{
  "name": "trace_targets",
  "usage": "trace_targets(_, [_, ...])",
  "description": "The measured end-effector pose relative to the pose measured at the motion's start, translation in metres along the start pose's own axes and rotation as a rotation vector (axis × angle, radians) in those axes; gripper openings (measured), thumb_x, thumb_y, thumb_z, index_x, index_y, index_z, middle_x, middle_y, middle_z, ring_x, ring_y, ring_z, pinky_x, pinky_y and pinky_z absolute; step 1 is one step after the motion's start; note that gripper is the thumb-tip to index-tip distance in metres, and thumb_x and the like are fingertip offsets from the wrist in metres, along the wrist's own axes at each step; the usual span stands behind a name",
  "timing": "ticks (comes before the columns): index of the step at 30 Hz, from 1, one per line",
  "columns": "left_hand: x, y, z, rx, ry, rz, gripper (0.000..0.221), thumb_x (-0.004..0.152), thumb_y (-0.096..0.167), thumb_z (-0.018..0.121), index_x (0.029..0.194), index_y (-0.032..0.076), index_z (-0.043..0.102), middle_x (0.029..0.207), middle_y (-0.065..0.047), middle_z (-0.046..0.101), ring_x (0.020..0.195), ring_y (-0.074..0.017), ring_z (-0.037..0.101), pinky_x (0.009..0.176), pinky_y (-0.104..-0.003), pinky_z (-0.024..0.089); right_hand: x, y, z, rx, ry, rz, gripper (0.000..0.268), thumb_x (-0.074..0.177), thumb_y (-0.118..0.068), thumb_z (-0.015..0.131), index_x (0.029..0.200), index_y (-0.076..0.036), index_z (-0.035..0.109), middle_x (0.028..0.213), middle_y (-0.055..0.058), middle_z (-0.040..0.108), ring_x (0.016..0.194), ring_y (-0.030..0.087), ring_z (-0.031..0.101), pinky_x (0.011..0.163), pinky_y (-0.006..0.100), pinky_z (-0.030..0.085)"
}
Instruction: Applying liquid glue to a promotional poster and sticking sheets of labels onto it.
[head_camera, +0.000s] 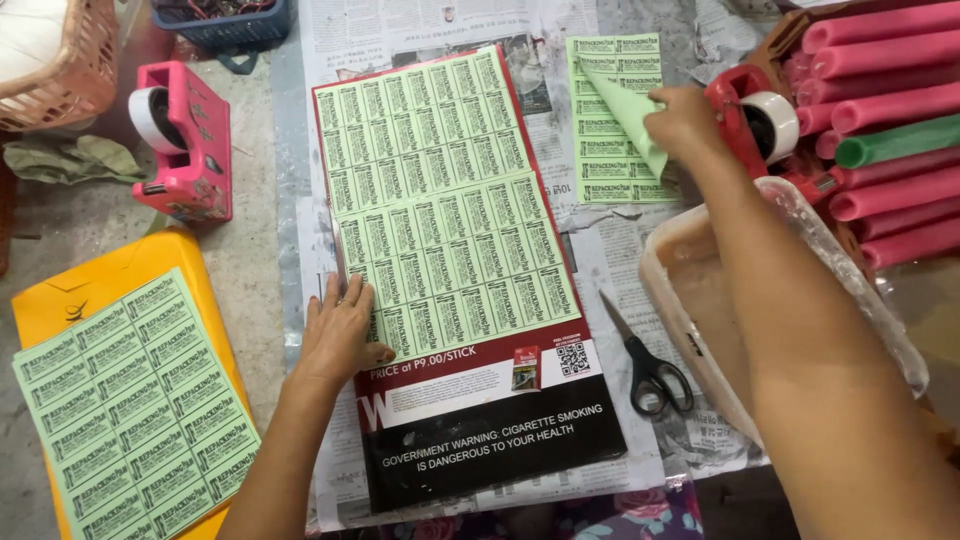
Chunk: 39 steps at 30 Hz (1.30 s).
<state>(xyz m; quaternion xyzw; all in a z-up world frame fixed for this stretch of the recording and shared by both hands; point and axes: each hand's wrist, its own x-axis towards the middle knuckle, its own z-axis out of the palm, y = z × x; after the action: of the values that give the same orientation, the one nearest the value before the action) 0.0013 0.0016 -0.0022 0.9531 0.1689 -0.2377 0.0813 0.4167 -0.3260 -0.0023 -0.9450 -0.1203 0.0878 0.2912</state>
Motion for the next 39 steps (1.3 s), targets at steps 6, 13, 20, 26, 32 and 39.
trace_targets(6, [0.021, 0.101, -0.037, 0.071, 0.161, 0.02, 0.107, 0.079, 0.053, 0.08, 0.159, 0.015, 0.02, 0.168, -0.02, 0.01, 0.152, -0.0404, 0.008, 0.124, -0.058, 0.008, -0.045, -0.041, -0.056, 0.322, -0.051, 0.256, 0.053, 0.091, -0.003, 0.056, 0.142, -0.017, 0.06, 0.137, 0.008, 0.065, 0.097, 0.026, 0.073, 0.065, 0.038, 0.065])
trace_targets(13, [0.132, 0.278, -0.035, -0.666, 0.443, 0.333, 0.046, 0.09, 0.039, 0.07, 0.121, 0.006, 0.07, 0.113, -0.018, 0.074, 0.113, -0.0417, 0.067, 0.096, -0.055, 0.055, 0.013, 0.024, 0.015, 0.398, -0.005, 0.092, 0.057, 0.083, -0.015, 0.063, 0.139, -0.005, 0.061, 0.123, 0.034, 0.062, 0.093, 0.045, 0.071, 0.06, 0.05, 0.065])
trace_targets(20, [0.183, 0.32, -0.014, -0.823, 0.372, -0.007, 0.03, 0.085, 0.034, 0.062, 0.099, 0.015, 0.079, 0.09, -0.017, 0.077, 0.099, -0.0431, 0.073, 0.085, -0.055, 0.057, -0.035, -0.022, -0.004, 0.43, -0.05, 0.054, 0.064, 0.086, -0.04, 0.073, 0.137, -0.004, 0.061, 0.105, 0.021, 0.075, 0.083, 0.024, 0.077, 0.068, 0.034, 0.068])
trace_targets(26, [0.173, 0.31, -0.02, -0.961, 0.45, 0.012, 0.031, 0.083, 0.034, 0.07, 0.085, 0.004, 0.076, 0.079, -0.022, 0.073, 0.092, -0.0474, 0.071, 0.08, -0.055, 0.055, -0.039, -0.003, -0.019, 0.18, -0.161, -0.162, 0.044, 0.094, -0.026, 0.069, 0.136, -0.014, 0.068, 0.127, 0.013, 0.071, 0.116, 0.029, 0.069, 0.096, 0.044, 0.056])
trace_targets(32, [0.187, 0.315, -0.011, -0.978, 0.476, 0.051, 0.029, 0.084, 0.037, 0.072, 0.077, 0.009, 0.072, 0.068, -0.011, 0.073, 0.085, -0.0411, 0.073, 0.076, -0.05, 0.054, -0.049, 0.001, -0.014, 0.137, -0.242, -0.305, 0.041, 0.09, -0.017, 0.074, 0.13, -0.015, 0.072, 0.108, 0.015, 0.077, 0.105, 0.037, 0.072, 0.086, 0.052, 0.058])
trace_targets(39, [0.176, 0.324, -0.028, -1.027, 0.507, 0.076, 0.027, 0.082, 0.033, 0.07, 0.085, 0.006, 0.073, 0.082, -0.014, 0.076, 0.094, -0.0429, 0.071, 0.083, -0.056, 0.054, -0.041, 0.01, -0.008, 0.315, -0.286, -0.306, 0.049, 0.083, -0.017, 0.083, 0.13, -0.017, 0.071, 0.118, 0.017, 0.074, 0.109, 0.031, 0.071, 0.089, 0.039, 0.061])
